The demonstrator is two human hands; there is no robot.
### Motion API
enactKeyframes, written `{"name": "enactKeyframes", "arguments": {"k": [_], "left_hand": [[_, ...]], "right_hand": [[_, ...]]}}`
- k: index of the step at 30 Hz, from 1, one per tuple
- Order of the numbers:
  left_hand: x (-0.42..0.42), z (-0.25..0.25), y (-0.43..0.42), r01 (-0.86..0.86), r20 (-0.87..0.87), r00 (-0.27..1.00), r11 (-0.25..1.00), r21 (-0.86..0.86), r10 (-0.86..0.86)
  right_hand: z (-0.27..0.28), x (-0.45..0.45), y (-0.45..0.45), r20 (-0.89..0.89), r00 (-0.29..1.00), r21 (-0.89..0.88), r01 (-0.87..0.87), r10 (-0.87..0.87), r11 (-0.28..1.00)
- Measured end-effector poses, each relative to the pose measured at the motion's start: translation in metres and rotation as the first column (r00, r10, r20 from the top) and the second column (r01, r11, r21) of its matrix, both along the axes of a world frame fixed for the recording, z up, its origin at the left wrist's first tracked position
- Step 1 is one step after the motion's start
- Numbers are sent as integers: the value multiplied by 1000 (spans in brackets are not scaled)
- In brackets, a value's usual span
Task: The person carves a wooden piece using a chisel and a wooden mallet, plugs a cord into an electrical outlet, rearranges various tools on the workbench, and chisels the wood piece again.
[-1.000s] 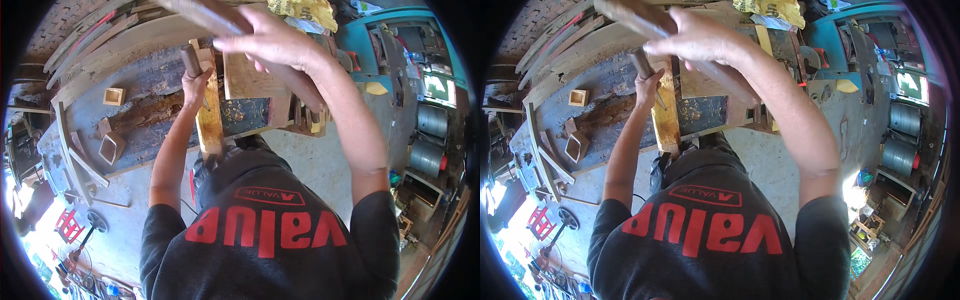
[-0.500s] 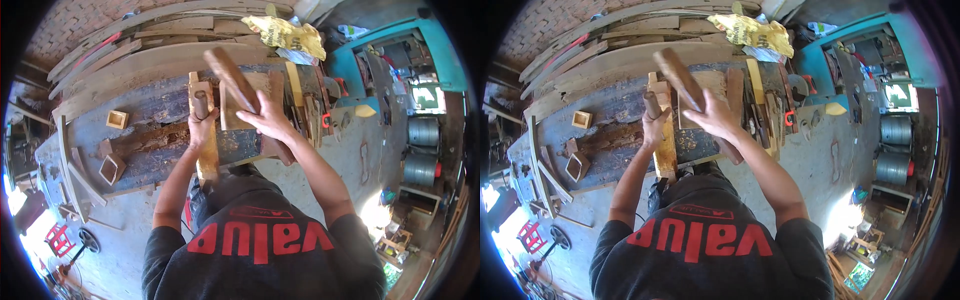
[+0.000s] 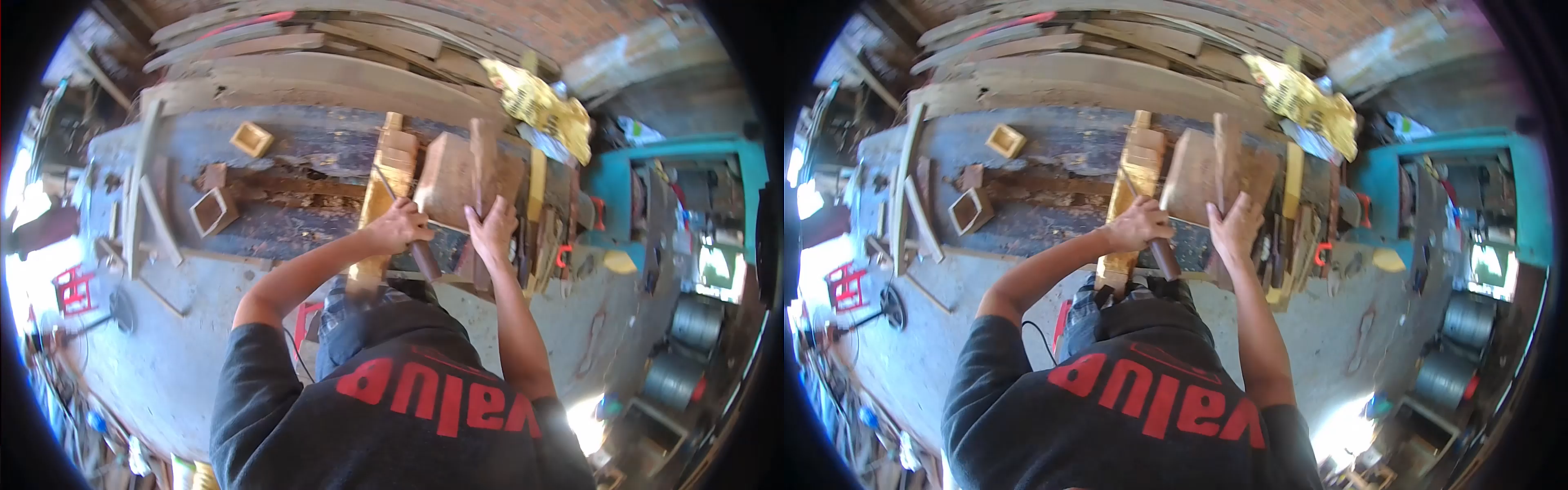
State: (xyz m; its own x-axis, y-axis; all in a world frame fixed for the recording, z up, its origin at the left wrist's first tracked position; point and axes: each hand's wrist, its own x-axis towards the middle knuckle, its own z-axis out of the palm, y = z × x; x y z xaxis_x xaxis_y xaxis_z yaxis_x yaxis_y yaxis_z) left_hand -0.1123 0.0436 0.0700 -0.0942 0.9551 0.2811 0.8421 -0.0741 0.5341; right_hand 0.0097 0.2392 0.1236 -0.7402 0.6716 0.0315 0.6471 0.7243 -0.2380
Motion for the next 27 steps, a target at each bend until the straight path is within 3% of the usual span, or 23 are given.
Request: {"name": "enactKeyframes", "arguments": {"k": [1,3,5,9,11,13,15,18,23,27], "left_hand": [[-2,-11,-5,-40,-10,999,999,-16,40],[-8,-31,-13,78,-68,995,995,57,-74],[-11,-38,-21,85,-41,996,996,-5,-85],[-13,-40,-27,88,-196,976,995,-36,-94],[-12,-55,-30,-60,-190,981,997,-55,49],[-11,-69,-35,-64,-238,969,998,6,63],[-5,-76,-36,-97,-266,963,982,-164,51],[-5,-60,-37,-97,-173,983,968,-232,57],[-7,-46,-36,-73,-97,994,981,-178,57],[-10,-38,-36,-47,-40,999,951,-306,36]], "right_hand": [[1,3,-2,-26,999,-1,-21,21,1000],[-3,8,0,-44,999,-68,9,-12,998],[-14,14,7,-58,998,-105,-6,0,994],[-5,17,-4,-22,999,-100,33,-36,994],[-5,18,-4,-27,999,-101,13,-16,995],[-3,20,-5,-39,999,-93,33,-37,995],[-6,24,-3,-91,996,-103,-17,8,994],[-6,28,-2,-101,995,-134,-9,-4,991],[-1,38,-6,-152,988,-185,4,-33,983],[4,51,-7,-242,970,-199,-30,-19,980]]}}
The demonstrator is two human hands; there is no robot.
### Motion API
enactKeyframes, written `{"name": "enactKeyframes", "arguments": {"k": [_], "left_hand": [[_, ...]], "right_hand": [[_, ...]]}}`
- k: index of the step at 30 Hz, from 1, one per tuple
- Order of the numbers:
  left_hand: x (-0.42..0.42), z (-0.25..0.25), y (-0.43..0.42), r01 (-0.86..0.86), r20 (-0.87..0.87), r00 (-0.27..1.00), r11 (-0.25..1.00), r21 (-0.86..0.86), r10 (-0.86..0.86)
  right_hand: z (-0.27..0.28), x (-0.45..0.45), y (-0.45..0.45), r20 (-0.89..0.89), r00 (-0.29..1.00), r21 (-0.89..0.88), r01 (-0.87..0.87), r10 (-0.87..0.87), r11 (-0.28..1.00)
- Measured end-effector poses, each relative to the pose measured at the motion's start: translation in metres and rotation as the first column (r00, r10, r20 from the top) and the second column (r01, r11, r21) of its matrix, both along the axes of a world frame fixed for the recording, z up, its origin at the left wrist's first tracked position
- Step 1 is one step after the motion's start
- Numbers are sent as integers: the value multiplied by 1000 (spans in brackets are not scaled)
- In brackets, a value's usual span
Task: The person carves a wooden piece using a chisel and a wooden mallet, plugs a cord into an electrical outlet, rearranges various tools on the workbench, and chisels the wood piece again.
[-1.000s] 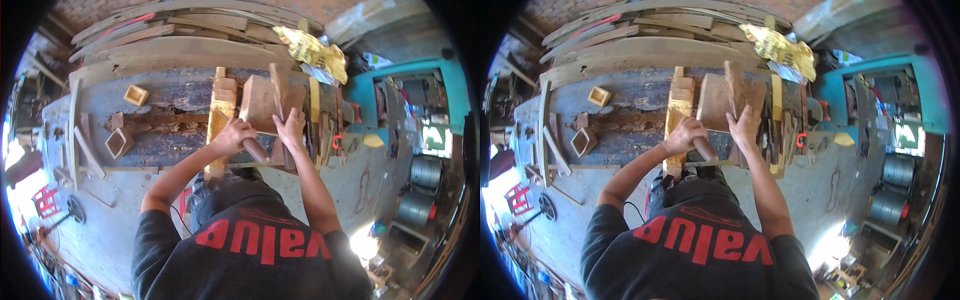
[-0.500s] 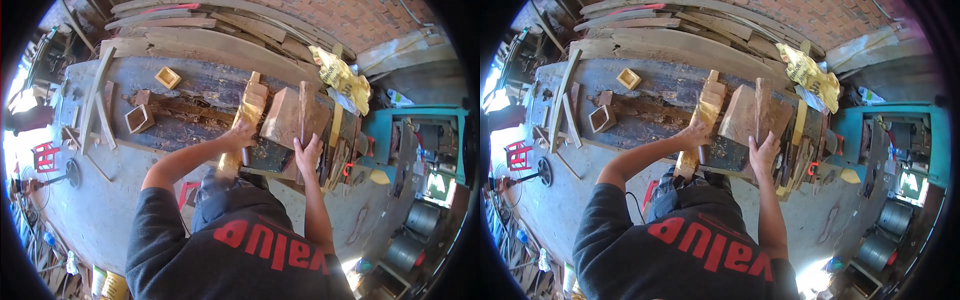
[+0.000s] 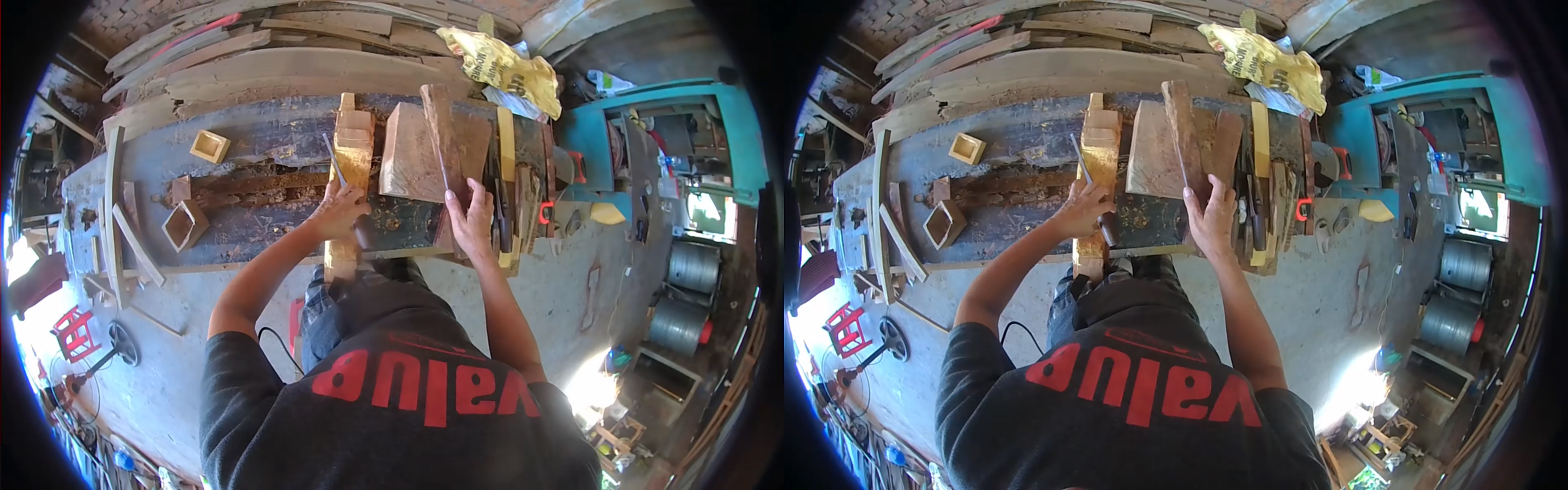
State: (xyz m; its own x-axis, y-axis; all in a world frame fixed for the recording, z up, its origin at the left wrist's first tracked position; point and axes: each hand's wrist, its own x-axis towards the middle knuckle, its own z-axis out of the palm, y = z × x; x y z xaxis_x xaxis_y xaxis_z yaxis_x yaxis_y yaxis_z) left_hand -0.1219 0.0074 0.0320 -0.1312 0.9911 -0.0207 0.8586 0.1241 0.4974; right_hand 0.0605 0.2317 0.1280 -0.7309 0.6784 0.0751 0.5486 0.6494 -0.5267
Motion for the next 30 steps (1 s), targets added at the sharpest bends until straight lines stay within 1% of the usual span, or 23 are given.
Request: {"name": "enactKeyframes", "arguments": {"k": [2,4,6,8,9,10,12,13,14,16,17,18,19,20,22,23,24,25,26,27,28,29,30], "left_hand": [[-1,-2,-1,-57,-8,998,998,-14,57],[-5,-1,0,-49,-18,999,998,-38,48],[-8,1,0,-114,66,991,993,-37,117],[-9,0,-1,-138,71,988,990,-27,140],[-9,3,1,-165,77,983,986,-14,165],[-9,7,2,-157,79,984,987,-14,158],[-12,19,3,-192,202,957,977,-96,208],[-13,31,6,-201,197,955,973,-116,221],[-14,33,7,-197,199,956,973,-118,218],[-20,36,13,-240,363,898,968,-70,249],[-24,37,17,-235,365,898,969,-72,245],[-28,41,22,-263,451,860,965,-8,239],[-30,51,25,-298,533,815,953,52,226],[-32,62,28,-298,533,815,953,50,227],[-35,104,34,-352,736,626,936,-28,257],[-36,118,36,-345,787,565,937,-49,249],[-37,120,37,-369,846,486,929,-30,220],[-36,135,39,-376,881,433,926,-14,189],[-34,145,41,-421,889,417,907,3,191],[-35,148,43,-426,894,399,905,-16,204],[-37,144,44,-447,885,412,895,-12,218],[-34,162,40,-467,904,374,884,-9,207],[-37,180,36,-416,879,451,908,51,157]], "right_hand": [[2,6,-1,-83,997,-72,-10,4,997],[3,11,1,-79,997,-62,4,-9,998],[3,18,3,-77,997,-55,17,-22,998],[4,26,6,-77,993,-122,77,-86,990],[0,31,8,-113,988,-99,91,-102,991],[-4,37,11,-111,988,-98,99,-110,990],[-9,47,15,-97,986,-117,124,-136,985],[-7,48,14,-95,985,-118,130,-141,985],[-6,49,14,-127,980,-112,141,-154,984],[-1,49,14,-157,972,-109,157,-172,982],[1,49,16,-174,970,-110,150,-167,983],[4,48,17,-192,968,-111,142,-161,984],[13,46,16,-169,968,-127,163,-183,978],[13,46,17,-169,969,-129,162,-183,978],[12,45,22,-236,948,-161,181,-215,970],[18,45,23,-221,953,-182,167,-206,969],[24,45,24,-178,966,-123,168,-188,978],[6,49,33,-219,947,-185,197,-236,963],[13,43,27,-237,915,-330,240,-326,913],[18,45,31,-151,922,-418,267,-356,868],[33,42,26,-174,915,-536,222,-364,815],[43,37,24,-175,891,-639,221,-419,737],[55,34,21,-226,875,-712,151,-428,685]]}}
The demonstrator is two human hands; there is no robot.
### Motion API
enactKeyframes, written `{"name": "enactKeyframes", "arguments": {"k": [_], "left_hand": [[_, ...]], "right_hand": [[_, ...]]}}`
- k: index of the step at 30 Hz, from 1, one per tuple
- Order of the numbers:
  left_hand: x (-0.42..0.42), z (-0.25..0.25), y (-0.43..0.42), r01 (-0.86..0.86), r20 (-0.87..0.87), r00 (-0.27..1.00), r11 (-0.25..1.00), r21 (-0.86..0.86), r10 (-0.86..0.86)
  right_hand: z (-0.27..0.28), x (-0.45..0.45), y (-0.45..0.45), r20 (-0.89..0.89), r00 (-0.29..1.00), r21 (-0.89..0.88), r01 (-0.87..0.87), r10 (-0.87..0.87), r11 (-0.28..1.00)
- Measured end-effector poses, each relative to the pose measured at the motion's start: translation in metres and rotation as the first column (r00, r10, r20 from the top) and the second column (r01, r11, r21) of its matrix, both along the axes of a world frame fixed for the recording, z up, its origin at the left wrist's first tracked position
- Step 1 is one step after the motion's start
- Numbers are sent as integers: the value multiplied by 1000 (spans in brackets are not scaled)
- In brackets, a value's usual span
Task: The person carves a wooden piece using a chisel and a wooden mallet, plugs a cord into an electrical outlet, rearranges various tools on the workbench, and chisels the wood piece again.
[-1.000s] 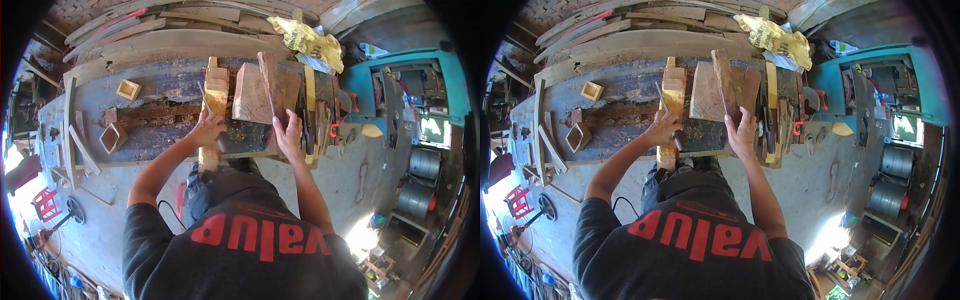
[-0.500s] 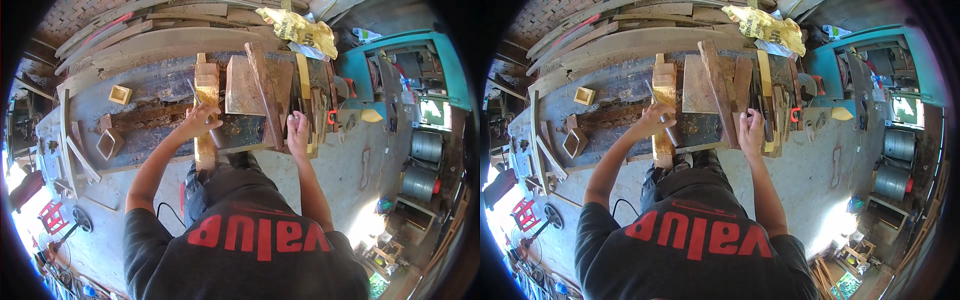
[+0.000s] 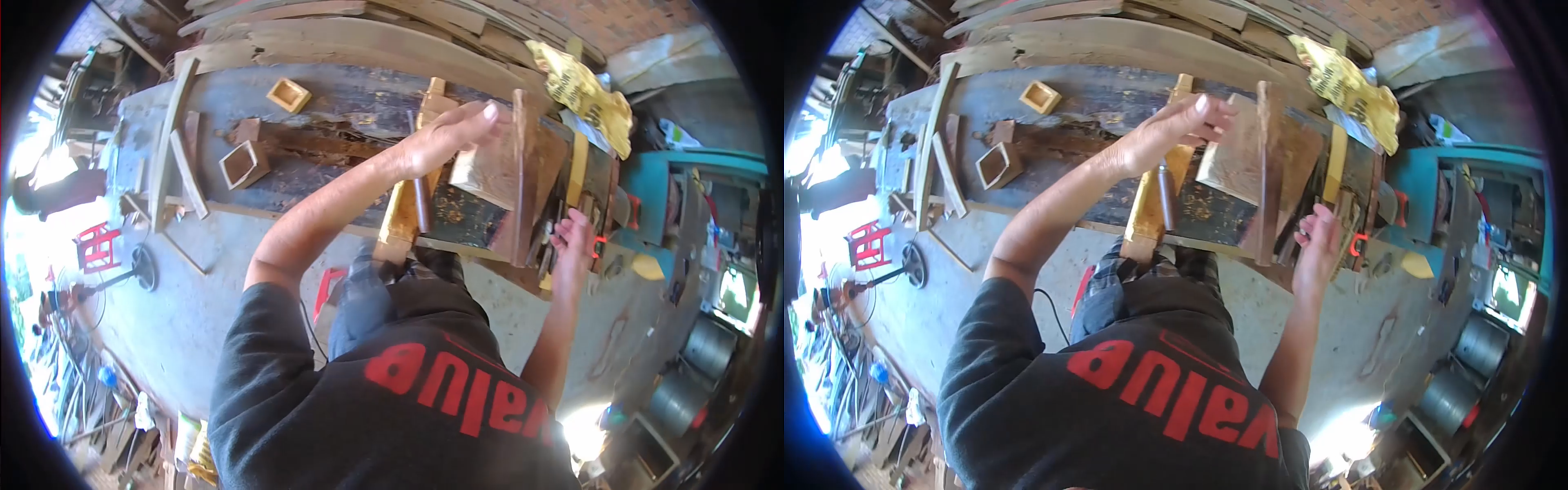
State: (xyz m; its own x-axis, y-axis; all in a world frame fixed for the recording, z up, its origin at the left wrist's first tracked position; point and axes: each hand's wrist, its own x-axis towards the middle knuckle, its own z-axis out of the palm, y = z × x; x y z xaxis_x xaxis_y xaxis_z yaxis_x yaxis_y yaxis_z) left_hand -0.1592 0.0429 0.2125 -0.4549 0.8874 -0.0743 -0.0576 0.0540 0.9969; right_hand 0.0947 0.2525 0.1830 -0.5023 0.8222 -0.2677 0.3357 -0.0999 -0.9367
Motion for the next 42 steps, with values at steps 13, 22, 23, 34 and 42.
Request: {"name": "enactKeyframes", "arguments": {"k": [13,22,23,34,42], "left_hand": [[19,179,73,375,-30,782,432,820,-622],[243,250,170,597,-166,499,199,777,-851],[275,256,183,615,-178,449,158,772,-875],[701,329,369,685,-287,-164,-318,656,-944],[866,317,211,530,-313,-533,-598,601,-786]], "right_hand": [[319,60,-19,-727,685,214,167,43,962],[350,212,-34,-814,547,334,717,-198,612],[352,234,-39,-822,523,341,770,-226,540],[358,560,-157,-921,126,276,878,-369,-391],[356,665,-207,-952,-83,231,439,-296,-868]]}}
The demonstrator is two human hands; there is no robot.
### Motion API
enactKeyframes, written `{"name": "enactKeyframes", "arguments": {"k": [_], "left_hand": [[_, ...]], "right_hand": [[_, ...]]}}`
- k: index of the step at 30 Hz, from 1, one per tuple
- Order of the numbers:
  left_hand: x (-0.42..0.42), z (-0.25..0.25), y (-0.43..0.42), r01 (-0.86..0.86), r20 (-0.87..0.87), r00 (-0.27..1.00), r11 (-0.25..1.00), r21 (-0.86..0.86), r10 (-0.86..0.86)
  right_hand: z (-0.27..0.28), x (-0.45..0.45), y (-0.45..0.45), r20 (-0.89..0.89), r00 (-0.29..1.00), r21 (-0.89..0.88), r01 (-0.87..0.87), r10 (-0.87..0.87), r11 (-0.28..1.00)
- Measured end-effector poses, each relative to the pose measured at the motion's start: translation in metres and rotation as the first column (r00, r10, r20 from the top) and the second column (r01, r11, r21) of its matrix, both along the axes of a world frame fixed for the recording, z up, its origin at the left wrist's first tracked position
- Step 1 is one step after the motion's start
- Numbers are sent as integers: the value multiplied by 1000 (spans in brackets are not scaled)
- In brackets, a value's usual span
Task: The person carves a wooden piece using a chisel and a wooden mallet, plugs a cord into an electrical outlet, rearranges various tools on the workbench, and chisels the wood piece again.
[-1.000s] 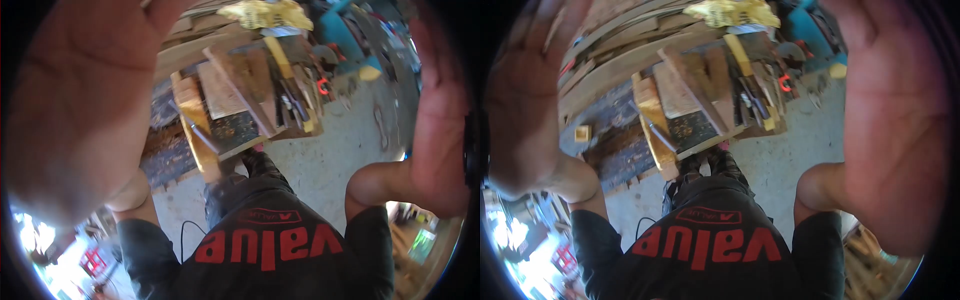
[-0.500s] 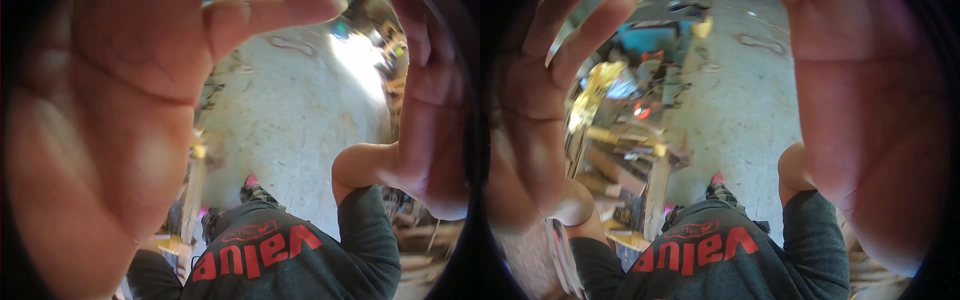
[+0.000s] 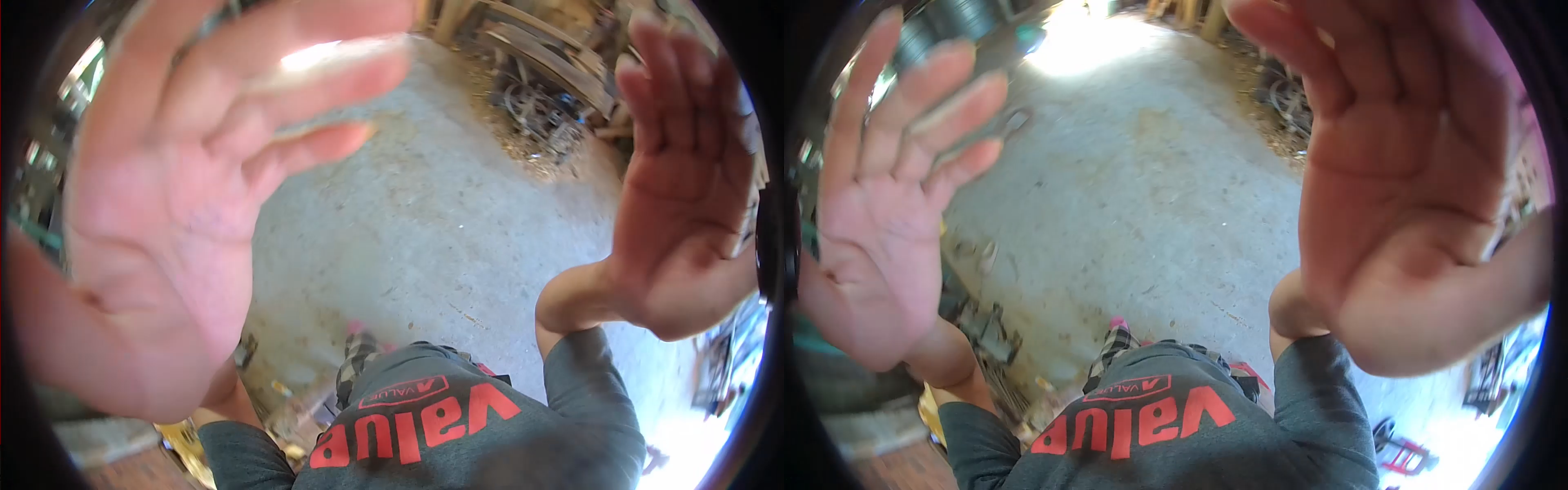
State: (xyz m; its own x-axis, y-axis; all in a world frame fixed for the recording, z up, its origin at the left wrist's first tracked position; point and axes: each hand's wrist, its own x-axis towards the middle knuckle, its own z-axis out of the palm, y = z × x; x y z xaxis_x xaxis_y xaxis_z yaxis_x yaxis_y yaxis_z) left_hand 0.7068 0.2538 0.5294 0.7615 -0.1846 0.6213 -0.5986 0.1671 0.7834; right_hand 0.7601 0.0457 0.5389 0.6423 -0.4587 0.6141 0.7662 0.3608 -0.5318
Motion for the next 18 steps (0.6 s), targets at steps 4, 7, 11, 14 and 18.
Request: {"name": "enactKeyframes", "arguments": {"k": [4,7,11,14,18], "left_hand": [[102,-51,13,28,-94,995,993,113,-17],[166,-74,28,265,-115,961,956,128,-251],[260,-70,62,345,-10,935,902,260,-355],[331,-55,86,546,144,775,767,336,-615],[410,-64,58,602,377,759,793,-96,-531]], "right_hand": [[-53,92,-61,172,804,-449,-450,569,772],[-85,152,-38,10,947,-436,-286,322,854],[-117,247,3,-293,955,-562,-202,35,802],[-139,315,22,-514,858,-531,-326,8,782],[-167,396,27,-745,665,-445,-442,-48,779]]}}
